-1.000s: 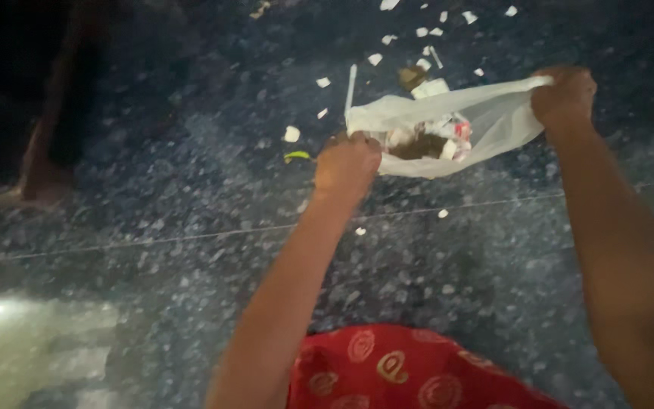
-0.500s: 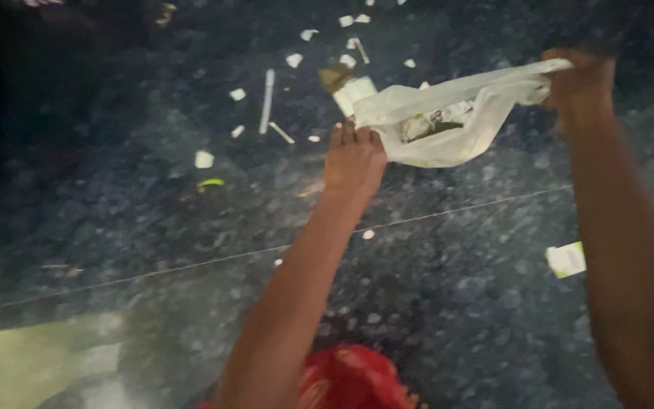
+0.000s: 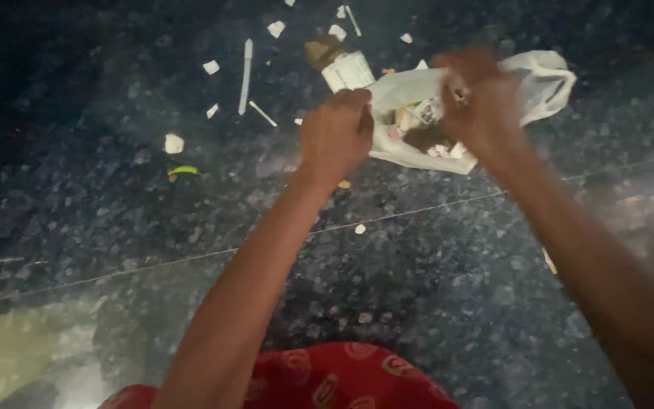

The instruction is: The person picks up scattered pieces of paper, wrappers, and other small debris from a dark tiled floor and places them into a white plastic bag. The person works by hand, gathering items one by one or in small handfuls.

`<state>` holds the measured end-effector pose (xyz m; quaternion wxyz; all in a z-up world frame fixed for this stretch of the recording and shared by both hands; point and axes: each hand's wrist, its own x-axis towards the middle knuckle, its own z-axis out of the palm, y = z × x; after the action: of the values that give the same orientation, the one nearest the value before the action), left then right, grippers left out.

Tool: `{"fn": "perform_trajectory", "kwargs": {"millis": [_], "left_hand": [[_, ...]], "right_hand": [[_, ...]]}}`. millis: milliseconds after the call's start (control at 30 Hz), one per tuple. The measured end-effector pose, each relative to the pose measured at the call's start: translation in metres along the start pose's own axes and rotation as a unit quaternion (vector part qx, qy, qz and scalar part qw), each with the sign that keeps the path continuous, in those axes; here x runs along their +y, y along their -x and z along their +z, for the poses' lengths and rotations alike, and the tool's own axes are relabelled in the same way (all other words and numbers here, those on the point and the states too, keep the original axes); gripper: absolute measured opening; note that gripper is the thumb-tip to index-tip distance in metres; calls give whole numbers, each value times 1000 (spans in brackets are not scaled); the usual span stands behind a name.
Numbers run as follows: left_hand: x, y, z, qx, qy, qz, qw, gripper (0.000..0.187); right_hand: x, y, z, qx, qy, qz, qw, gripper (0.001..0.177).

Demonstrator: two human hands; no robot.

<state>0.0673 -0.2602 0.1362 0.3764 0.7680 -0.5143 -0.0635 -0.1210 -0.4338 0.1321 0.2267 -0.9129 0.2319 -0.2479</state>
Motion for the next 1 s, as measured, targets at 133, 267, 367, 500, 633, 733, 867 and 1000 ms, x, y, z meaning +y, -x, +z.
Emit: {"fn": "perform_trajectory", "kwargs": {"millis": [133, 267, 367, 500, 633, 733, 867, 1000], "left_hand": [[-49, 18, -25, 12, -24, -47, 999, 14], [-100, 69, -41, -60, -89, -135, 985, 16], [-125, 101, -41, -133, -127, -155, 971, 18], [-137, 128, -23, -194, -129, -166, 958, 26], [-130, 133, 3, -221, -133, -174, 950, 37], [-129, 129, 15, -241, -215, -167, 932, 38], [-143, 136, 28, -233, -242, -169, 926, 37], [-158, 144, 47, -148, -260, -122, 946, 13]], "right_hand": [[-91, -3, 87, -189, 101, -74, 974, 18], [-117, 11, 156, -362, 85, -38, 928, 26], [-106, 12, 187, -489, 204, 16, 848, 38], [-83, 38, 206, -492, 240, 86, 832, 35], [-76, 65, 226, -436, 261, 107, 855, 36], [-75, 73, 229, -423, 241, 34, 873, 28], [-82, 74, 230, -382, 202, 34, 901, 23], [-94, 70, 232, -384, 186, 64, 902, 22]]}}
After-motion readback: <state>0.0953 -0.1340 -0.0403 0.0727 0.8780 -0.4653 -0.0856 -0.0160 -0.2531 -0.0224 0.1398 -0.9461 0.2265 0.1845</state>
